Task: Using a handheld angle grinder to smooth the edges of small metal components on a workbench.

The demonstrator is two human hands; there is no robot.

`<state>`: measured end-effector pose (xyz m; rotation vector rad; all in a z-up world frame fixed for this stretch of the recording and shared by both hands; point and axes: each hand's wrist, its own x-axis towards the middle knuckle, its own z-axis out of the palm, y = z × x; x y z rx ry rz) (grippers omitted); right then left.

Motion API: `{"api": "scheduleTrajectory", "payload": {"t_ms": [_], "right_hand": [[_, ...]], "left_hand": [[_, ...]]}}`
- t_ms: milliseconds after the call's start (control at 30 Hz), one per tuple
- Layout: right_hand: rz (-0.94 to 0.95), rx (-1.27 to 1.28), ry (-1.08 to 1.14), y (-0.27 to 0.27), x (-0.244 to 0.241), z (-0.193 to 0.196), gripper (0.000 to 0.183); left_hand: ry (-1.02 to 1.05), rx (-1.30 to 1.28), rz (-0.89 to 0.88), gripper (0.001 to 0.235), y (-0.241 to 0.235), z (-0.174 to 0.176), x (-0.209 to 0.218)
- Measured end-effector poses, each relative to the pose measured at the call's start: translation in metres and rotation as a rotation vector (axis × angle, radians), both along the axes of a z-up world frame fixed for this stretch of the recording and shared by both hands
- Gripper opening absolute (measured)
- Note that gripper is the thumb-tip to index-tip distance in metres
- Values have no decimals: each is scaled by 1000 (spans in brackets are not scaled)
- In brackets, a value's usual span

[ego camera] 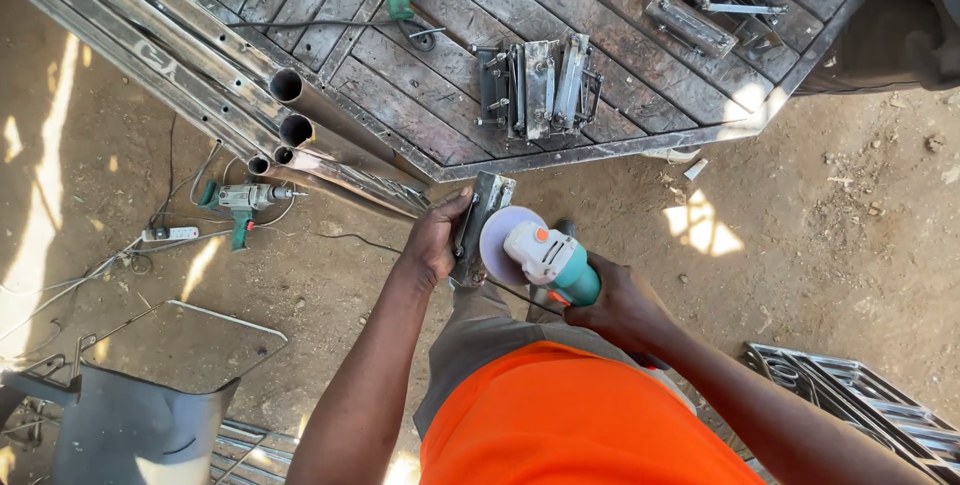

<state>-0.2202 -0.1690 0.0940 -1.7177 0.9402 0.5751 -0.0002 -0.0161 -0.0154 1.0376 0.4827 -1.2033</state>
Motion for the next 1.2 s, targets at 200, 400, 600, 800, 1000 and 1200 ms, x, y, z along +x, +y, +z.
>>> {"api": "scheduleTrajectory", "payload": {"t_ms": [200,400,600,800,1000,1200], "right_hand": [[-131,52,-16,-14,-7,-6,58],[-192,218,-52,-17,-10,-11,54],[-198,261,-39,-13,0,7,54],[-205,273,-55,-10,-4,-3,54],[-178,270,-41,-6,-6,-6,54],[-177,273,-19,-1,-6,3,53]], "left_hand": [[-188,6,-27,11,4,3,4],[-263,-17,-76,8,8,19,-5],[-274,16,-87,10,10,26,-10],[-292,30,-155,12,19,20,-12],[-322,30,-168,16,32,6,-7],[-345,63,-154,14,29,24,-6]]}}
